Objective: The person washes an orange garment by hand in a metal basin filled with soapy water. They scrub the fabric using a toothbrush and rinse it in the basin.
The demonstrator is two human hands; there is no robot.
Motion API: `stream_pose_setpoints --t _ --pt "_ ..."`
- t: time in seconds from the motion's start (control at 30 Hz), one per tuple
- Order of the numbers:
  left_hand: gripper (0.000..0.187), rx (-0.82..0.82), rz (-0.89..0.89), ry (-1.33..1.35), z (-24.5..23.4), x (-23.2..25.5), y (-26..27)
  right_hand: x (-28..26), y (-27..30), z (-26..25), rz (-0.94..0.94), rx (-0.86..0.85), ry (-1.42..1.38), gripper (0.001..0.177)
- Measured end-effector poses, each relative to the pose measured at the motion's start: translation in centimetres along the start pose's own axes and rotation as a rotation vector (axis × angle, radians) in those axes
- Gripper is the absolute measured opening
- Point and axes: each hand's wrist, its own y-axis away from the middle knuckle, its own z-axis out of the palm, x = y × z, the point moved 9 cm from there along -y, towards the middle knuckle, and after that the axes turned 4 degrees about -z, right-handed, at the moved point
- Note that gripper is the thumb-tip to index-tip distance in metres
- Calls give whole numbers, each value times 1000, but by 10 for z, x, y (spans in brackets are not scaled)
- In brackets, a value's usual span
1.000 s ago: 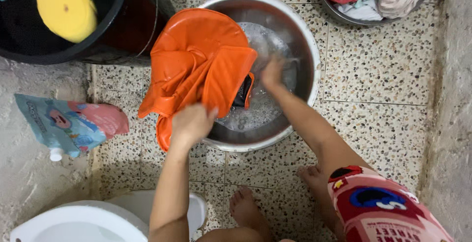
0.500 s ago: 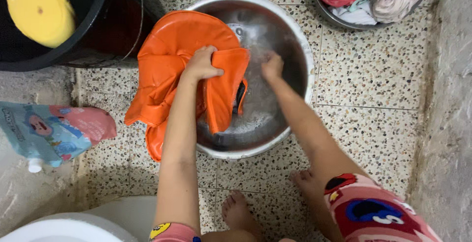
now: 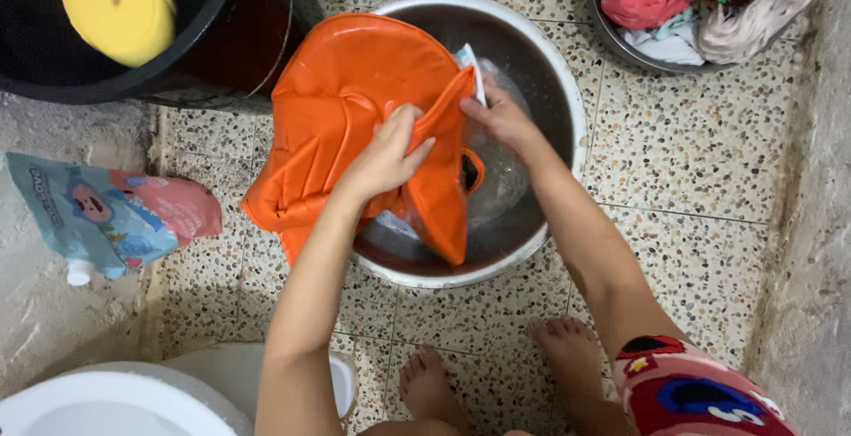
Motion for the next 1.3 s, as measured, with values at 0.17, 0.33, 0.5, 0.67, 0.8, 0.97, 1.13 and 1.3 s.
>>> stream_pose_setpoints --t 0.17,0.33,0.5,0.67,0.8,0.97,1.13,1.3 --pt "51 -80 71 453 -30 0 20 4 -40 -12 143 69 -28 25" --pt "47 350 -159 321 12 -64 42 53 -50 15 84 80 178 20" --pt "45 564 -513 532 22 -142 81 153 8 -23 37 387 318 25" --pt "77 483 -376 1079 32 -127 88 193 67 -38 416 626 49 20" --pt "100 259 -176 1434 17 -80 101 97 32 43 453 162 -261 13" --pt "95 257 -158 1438 22 -87 100 -81 43 105 -308 -195 495 9" --pt "96 234 -164 1495 41 -106 108 -48 38 127 -118 -183 444 9" --pt "106 263 -219 1489 59 -130 111 -22 49 166 -20 -448 419 14"
